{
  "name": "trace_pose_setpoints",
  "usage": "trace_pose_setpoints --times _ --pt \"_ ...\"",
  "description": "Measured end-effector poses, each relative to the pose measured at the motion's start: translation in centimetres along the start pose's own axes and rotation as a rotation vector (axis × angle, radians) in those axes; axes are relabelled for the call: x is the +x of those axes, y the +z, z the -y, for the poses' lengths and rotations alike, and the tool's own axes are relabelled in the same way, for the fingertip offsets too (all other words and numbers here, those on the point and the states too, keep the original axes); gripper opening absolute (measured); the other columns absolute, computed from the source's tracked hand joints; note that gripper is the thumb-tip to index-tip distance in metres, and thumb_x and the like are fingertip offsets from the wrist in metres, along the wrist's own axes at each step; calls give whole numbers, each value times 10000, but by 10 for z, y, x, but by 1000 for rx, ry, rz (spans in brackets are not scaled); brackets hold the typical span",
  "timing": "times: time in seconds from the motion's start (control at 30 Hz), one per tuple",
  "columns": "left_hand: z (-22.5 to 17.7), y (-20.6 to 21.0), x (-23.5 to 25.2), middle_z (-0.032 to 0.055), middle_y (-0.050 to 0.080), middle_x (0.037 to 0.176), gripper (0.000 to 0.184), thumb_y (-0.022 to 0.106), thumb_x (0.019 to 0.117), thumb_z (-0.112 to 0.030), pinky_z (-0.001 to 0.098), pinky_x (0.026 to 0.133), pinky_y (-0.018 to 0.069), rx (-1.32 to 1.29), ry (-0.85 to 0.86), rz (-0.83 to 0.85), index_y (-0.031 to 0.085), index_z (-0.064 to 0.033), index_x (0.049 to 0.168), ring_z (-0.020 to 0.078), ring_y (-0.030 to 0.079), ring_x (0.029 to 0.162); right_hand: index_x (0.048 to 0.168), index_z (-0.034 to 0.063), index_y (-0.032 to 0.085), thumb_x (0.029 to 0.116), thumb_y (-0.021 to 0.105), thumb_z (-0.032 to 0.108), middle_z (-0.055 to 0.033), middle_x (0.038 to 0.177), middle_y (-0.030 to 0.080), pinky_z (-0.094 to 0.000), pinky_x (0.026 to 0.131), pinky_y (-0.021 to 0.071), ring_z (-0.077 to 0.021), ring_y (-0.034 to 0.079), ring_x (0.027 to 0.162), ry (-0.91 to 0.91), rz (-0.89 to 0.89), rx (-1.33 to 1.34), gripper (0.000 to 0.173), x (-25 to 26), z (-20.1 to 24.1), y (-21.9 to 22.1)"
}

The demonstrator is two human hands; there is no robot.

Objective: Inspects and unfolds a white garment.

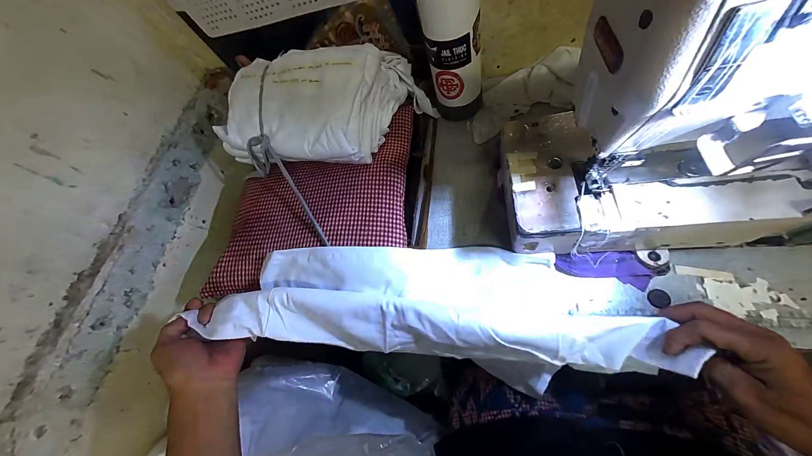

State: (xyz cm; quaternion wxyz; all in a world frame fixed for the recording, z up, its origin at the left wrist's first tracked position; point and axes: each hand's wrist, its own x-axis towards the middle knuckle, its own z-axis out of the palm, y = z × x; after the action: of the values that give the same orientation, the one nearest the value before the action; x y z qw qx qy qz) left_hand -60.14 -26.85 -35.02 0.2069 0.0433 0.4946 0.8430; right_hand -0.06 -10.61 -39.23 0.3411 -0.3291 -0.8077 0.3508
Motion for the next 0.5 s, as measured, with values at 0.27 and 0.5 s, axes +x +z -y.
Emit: trace_pose_setpoints --times 0.27,0.5 --pt "22 34 -17 30 687 1050 304 394 978 -60 310 804 574 467 74 203 568 -82 1226 123 674 889 1106 90 761 882 565 155 -194 1169 654 -528 723 555 -335 667 931 224 -213 -550 305 21 0 -11" --pt "28 41 -88 408 214 1587 940 709 898 -323 564 1211 282 1319 799 264 204 119 1557 502 259 1493 1272 2 674 946 587 254 -283 1164 595 -401 613 511 -291 600 776 151 -401 -638 421 13 30 10"
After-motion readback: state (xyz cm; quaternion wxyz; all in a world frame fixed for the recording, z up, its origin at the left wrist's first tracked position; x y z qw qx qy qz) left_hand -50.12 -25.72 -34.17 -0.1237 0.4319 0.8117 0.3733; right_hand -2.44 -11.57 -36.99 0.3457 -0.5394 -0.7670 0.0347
